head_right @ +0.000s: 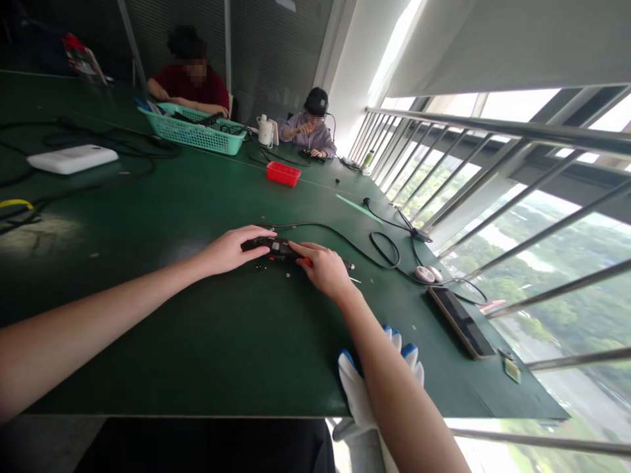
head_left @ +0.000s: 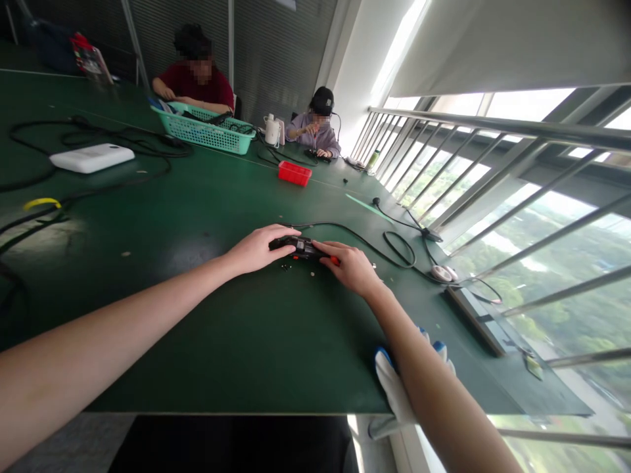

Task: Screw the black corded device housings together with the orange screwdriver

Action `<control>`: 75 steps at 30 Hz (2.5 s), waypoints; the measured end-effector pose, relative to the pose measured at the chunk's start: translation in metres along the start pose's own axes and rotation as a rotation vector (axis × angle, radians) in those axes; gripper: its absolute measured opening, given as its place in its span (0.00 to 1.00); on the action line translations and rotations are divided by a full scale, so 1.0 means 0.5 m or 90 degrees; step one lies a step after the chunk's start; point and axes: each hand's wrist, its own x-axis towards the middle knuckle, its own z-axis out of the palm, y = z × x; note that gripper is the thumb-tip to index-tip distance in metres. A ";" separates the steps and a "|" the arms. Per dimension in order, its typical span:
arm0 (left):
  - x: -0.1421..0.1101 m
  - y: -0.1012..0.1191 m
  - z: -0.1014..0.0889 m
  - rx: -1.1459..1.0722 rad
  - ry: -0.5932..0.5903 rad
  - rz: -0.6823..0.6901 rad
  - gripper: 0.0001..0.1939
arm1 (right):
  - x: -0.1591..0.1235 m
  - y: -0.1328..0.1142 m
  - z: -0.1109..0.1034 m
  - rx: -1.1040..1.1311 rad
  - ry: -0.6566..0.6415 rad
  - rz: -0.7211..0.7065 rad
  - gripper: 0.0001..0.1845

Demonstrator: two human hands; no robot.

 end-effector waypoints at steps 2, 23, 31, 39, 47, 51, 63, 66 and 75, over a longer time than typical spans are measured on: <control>0.002 -0.018 0.001 0.013 -0.054 -0.039 0.25 | 0.006 -0.005 0.003 0.008 -0.005 -0.008 0.26; -0.002 -0.044 -0.014 0.053 -0.144 -0.002 0.32 | 0.019 -0.085 0.010 0.005 0.055 -0.106 0.13; -0.007 -0.038 -0.009 0.074 -0.114 0.020 0.29 | 0.029 -0.115 0.042 -0.032 -0.021 -0.102 0.10; -0.007 -0.026 -0.011 0.098 -0.129 0.006 0.29 | 0.023 -0.114 0.034 0.005 -0.035 -0.146 0.14; -0.009 -0.028 -0.007 0.099 -0.121 0.022 0.29 | 0.023 -0.112 0.022 -0.065 -0.064 -0.106 0.10; -0.010 -0.031 -0.006 0.122 -0.125 0.013 0.29 | 0.017 -0.085 0.010 0.014 0.044 -0.028 0.10; -0.012 -0.003 -0.007 0.173 -0.109 0.007 0.29 | 0.039 -0.086 0.037 0.070 0.206 0.067 0.14; -0.013 -0.003 -0.006 0.184 -0.103 0.005 0.29 | 0.044 -0.089 0.044 0.050 0.206 0.067 0.15; -0.010 -0.011 -0.002 0.184 -0.082 -0.030 0.27 | 0.020 -0.095 0.008 -0.046 0.159 0.053 0.19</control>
